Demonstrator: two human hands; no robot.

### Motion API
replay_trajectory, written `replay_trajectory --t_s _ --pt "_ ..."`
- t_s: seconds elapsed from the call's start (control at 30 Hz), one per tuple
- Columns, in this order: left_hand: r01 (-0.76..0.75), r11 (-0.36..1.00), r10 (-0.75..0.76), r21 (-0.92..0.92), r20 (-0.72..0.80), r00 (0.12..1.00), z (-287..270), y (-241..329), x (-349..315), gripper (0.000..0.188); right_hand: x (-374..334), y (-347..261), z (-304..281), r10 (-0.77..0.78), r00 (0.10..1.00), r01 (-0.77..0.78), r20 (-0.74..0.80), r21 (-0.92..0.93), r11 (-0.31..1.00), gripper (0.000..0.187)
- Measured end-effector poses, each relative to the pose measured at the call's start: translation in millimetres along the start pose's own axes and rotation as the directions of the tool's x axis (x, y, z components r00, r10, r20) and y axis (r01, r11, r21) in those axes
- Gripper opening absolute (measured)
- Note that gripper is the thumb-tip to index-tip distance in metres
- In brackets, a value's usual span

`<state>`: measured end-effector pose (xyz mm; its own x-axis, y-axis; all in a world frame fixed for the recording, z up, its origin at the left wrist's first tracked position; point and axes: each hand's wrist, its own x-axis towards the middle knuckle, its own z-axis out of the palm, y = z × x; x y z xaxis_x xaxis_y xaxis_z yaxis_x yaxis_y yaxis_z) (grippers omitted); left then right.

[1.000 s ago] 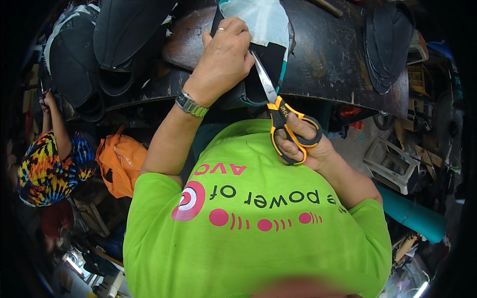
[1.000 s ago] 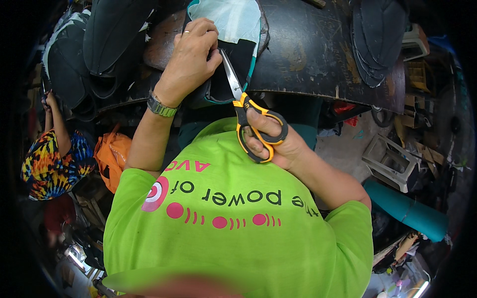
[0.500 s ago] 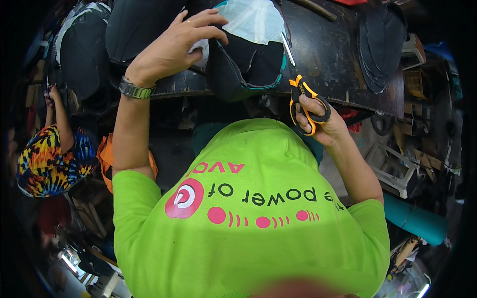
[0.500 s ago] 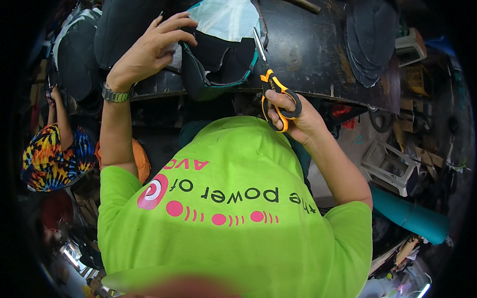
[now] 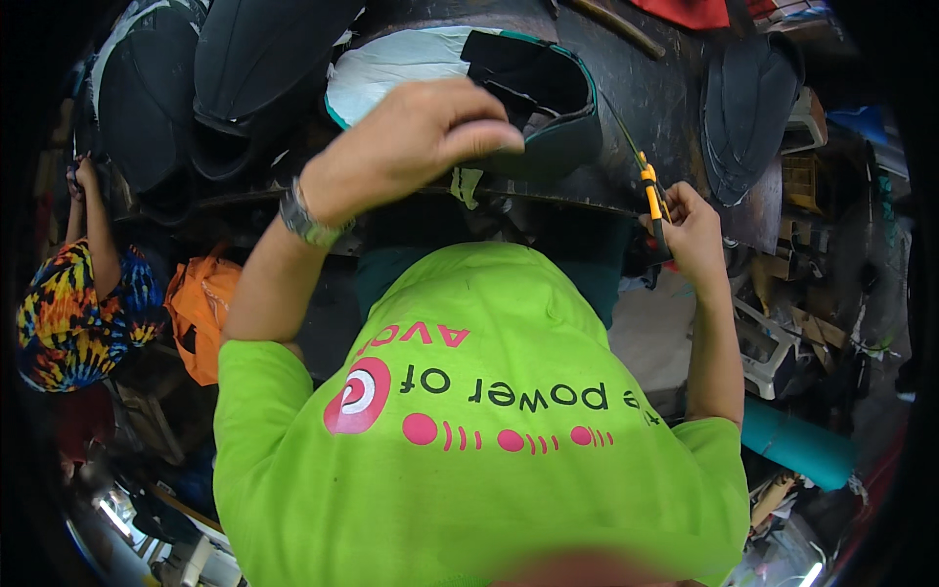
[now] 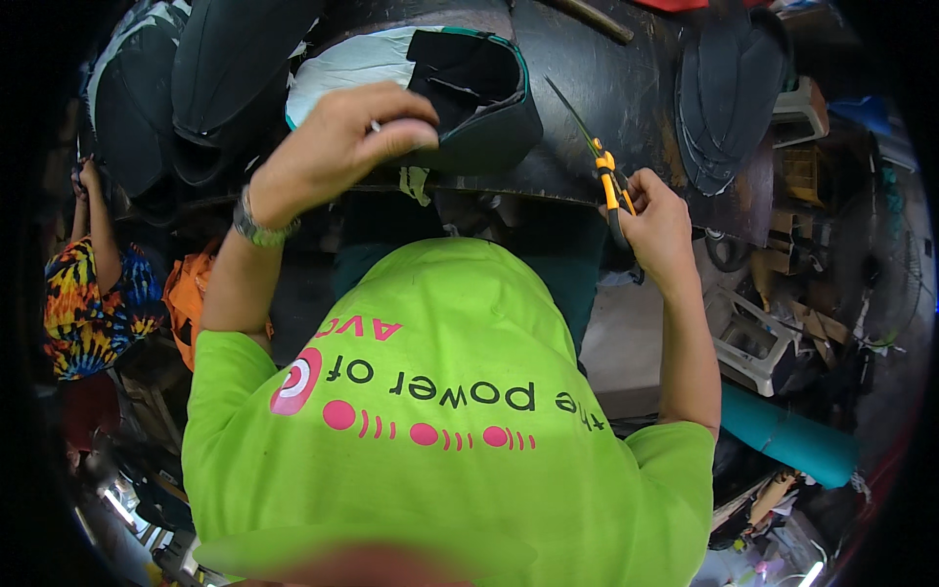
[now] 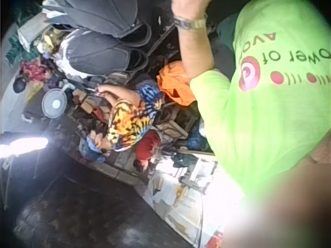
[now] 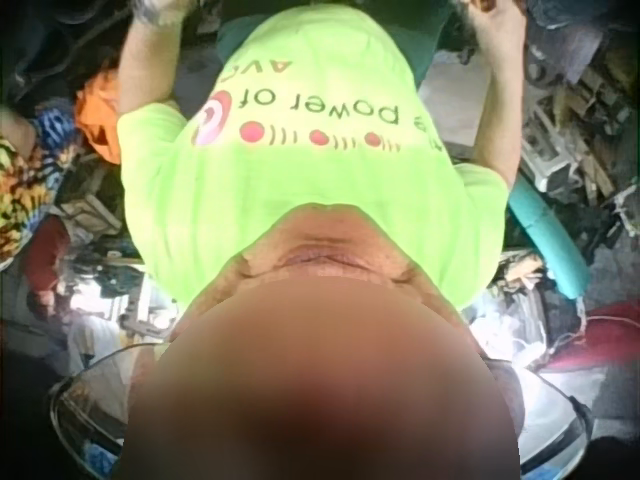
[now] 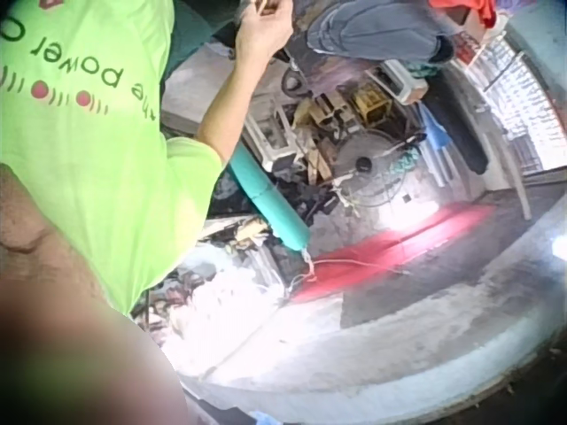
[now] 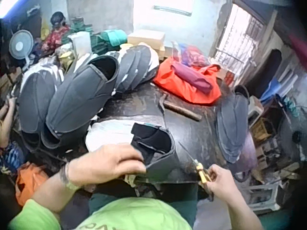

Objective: The person uses shears to trim excess material from the edges of black shoe uppers. They hold each upper with one hand and cut along the perimeter with the other, then flip the piece to trim the opposite side. The trimmed pieces are set aside on the workbench.

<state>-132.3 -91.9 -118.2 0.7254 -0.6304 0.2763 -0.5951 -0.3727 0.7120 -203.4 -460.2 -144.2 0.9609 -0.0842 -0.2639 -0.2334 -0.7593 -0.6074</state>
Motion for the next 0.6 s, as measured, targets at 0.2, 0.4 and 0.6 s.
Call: replay_trajectory --t_s 0.2,0.4,0.6 --pt "-0.165 0.899 0.158 0.406 0.051 0.986 5.4 -48.2 30.3 0.047 -9.7 0.8 -13.8 0.013 0.998 -0.031 -0.062 -0.293 0.956 0.028" --pt "0.045 0.94 0.001 0.337 -0.133 0.991 40.4 -38.8 2.9 0.04 -13.5 -1.2 -12.1 -0.055 0.998 0.042 -0.034 -0.314 0.949 0.032" --pt "0.028 0.915 -0.033 0.402 0.004 0.999 31.7 -22.1 14.2 0.035 -2.5 1.5 -19.0 -0.201 0.978 0.152 -0.06 -0.462 0.874 0.032"
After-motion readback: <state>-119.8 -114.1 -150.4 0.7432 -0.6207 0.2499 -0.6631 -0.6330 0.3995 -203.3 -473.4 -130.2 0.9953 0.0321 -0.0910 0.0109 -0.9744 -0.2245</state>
